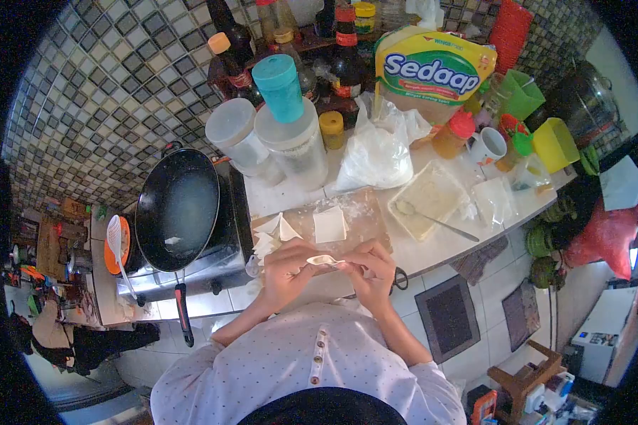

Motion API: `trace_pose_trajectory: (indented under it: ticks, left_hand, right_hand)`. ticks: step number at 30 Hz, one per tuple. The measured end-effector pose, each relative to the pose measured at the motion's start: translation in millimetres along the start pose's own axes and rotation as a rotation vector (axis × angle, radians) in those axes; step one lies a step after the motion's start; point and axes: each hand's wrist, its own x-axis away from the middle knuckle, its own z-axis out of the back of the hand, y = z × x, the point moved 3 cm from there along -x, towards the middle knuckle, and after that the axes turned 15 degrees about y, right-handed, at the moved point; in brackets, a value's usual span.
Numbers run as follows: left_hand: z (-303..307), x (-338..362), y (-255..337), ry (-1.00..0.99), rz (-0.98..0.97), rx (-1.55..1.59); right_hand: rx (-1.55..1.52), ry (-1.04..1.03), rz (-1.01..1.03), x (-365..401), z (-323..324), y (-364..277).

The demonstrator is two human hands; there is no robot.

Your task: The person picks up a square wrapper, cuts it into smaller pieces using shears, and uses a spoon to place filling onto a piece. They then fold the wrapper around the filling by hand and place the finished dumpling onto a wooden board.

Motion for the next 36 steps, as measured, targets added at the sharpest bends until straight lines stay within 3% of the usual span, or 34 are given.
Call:
trace_pose_trajectory:
  ticks: [13, 36]
  left_hand:
    - [-4, 0, 5, -0.042, 0.007, 0.005]
    - [-12, 8, 1, -0.008, 0.050, 0.069]
  right_hand:
    - [-0.005, 0.103, 0.039, 2, 3, 0]
    - [-0.043, 0.046, -0.035, 4, 1, -3]
